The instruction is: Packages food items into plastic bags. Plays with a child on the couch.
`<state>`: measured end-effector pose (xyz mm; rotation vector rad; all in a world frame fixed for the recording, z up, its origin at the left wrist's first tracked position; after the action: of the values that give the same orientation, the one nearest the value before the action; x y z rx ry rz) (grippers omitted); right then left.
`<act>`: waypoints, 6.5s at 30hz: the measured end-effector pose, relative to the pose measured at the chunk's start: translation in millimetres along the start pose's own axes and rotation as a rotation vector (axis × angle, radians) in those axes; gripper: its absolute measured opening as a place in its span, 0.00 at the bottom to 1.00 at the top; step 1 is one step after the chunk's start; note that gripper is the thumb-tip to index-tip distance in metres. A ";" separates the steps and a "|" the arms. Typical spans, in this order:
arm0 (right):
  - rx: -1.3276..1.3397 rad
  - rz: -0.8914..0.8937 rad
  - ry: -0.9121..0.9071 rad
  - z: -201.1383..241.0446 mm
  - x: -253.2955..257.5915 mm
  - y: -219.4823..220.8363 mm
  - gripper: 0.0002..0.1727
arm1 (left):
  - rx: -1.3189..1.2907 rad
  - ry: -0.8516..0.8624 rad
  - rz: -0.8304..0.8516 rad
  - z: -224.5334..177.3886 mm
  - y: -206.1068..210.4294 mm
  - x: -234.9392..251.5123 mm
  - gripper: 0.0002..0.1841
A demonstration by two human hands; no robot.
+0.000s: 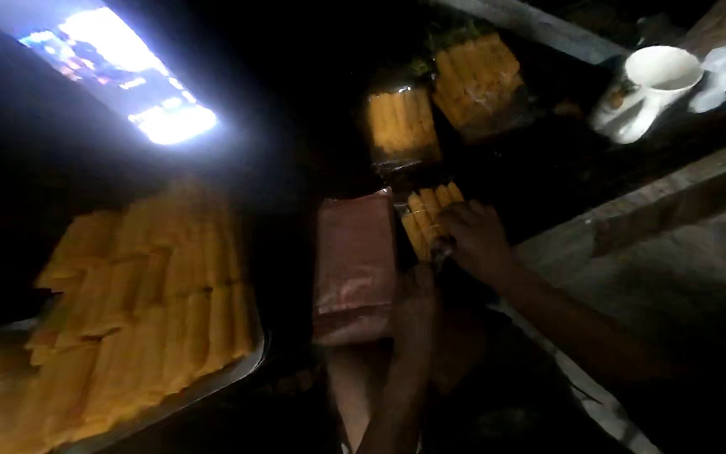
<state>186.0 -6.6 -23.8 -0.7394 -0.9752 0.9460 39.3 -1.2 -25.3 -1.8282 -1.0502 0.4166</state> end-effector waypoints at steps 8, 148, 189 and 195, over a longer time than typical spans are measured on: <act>0.054 0.190 -0.028 8.6 -4.2 0.1 0.37 | -0.028 -0.014 -0.011 9.6 -7.1 -4.3 0.16; 0.305 -0.179 -0.326 117.2 -22.6 31.5 0.09 | 0.186 0.261 -0.365 90.6 -27.4 -46.0 0.03; 1.003 0.102 0.007 106.3 -13.7 -20.5 0.12 | -0.225 0.093 -0.890 84.3 -178.5 -74.4 0.17; 0.860 -0.322 -0.260 100.6 -6.6 -26.5 0.12 | -0.301 0.143 -0.750 63.2 -152.2 -79.8 0.16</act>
<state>100.7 -13.3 35.7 0.2618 -0.7674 1.0629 -121.5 -2.7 62.2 -1.5316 -1.6521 -0.3313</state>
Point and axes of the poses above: each hand's wrist, its own x-axis towards the middle knuckle, its own y-axis out of the palm, z = x × y, the point moved 4 cm from there along x, towards the middle knuckle, and after that the axes turned 5 degrees about -x, right-handed, at the moved point
